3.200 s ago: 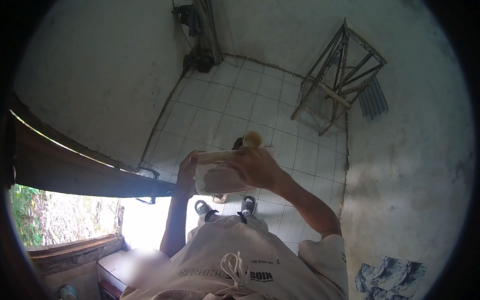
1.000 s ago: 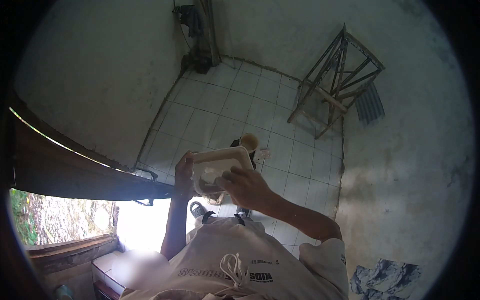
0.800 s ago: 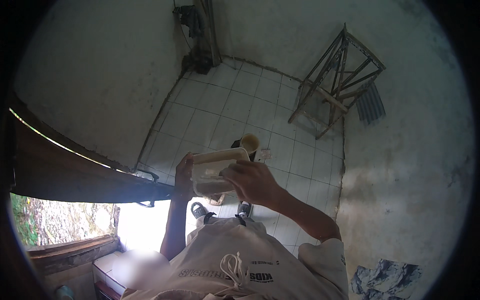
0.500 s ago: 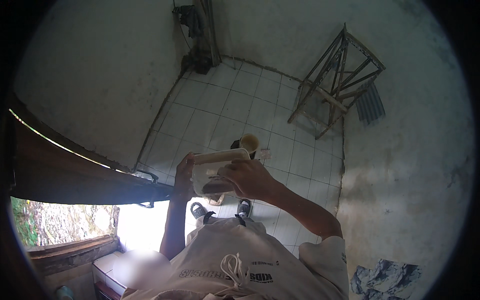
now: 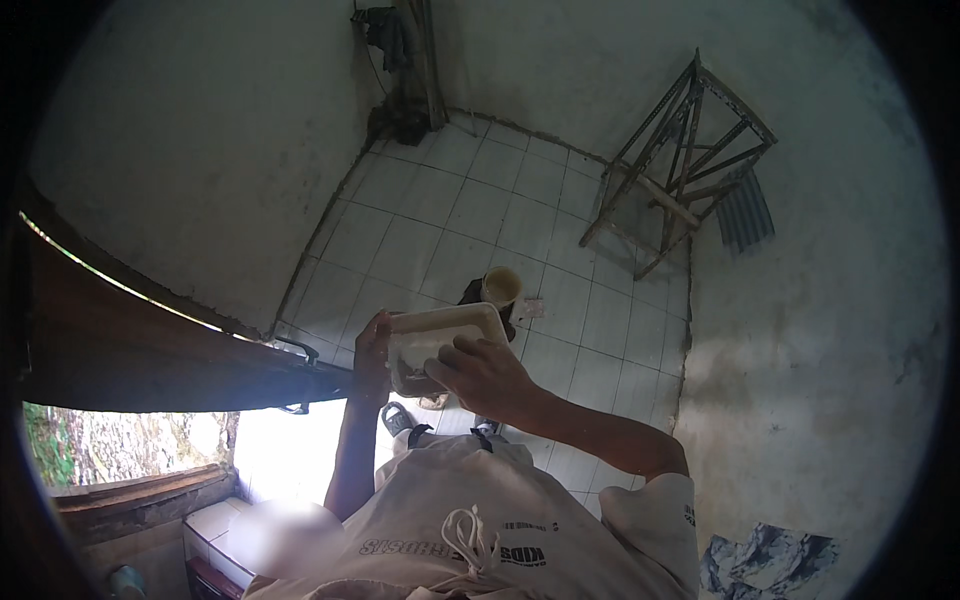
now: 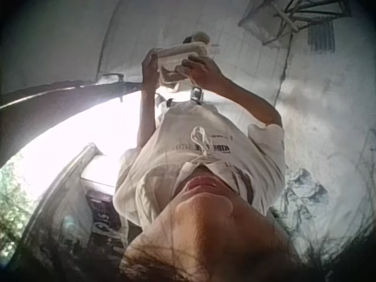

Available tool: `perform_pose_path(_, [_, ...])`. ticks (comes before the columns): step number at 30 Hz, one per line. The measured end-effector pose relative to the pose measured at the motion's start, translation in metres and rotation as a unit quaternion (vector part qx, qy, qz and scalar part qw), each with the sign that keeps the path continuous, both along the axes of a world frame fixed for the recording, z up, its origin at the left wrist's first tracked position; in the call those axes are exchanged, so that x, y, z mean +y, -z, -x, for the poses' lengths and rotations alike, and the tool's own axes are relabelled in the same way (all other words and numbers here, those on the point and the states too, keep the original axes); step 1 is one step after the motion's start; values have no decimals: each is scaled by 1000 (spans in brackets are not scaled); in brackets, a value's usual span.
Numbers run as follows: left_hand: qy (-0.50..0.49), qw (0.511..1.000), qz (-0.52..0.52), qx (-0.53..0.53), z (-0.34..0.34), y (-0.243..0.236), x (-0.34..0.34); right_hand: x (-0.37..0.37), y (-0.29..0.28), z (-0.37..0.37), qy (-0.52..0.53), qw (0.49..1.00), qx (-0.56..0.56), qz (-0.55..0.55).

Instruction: Applying plaster or putty to a wall or ceiling surface using a tray and a putty knife.

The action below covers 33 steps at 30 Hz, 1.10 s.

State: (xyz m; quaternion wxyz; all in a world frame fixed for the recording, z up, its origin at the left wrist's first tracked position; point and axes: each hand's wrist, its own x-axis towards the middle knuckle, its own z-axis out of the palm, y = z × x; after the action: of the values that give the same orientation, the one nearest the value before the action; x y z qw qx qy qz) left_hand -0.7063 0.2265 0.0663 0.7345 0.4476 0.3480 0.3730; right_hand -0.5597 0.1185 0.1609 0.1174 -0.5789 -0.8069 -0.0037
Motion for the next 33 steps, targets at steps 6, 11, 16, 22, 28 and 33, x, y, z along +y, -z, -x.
perform_pose_path(6, [0,999,49,5,5,2,1,4,-17,-16,-1,998,68,-5])
perform_pose_path(11, [11,1000,3,27,2,-4,4,6,-5,-13,14,998,19,-57])
perform_pose_path(16, [-25,1000,17,9,1,16,3,-6,1,-1,-1,999,42,19])
perform_pose_path(22, [-25,999,25,23,0,10,0,-8,-2,-5,-1,998,60,35])
perform_pose_path(28, [-4,1000,3,27,1,8,3,0,-18,-21,31,994,100,14])
perform_pose_path(33, [3,1000,-8,20,-1,3,2,10,-15,-18,43,997,47,-53])
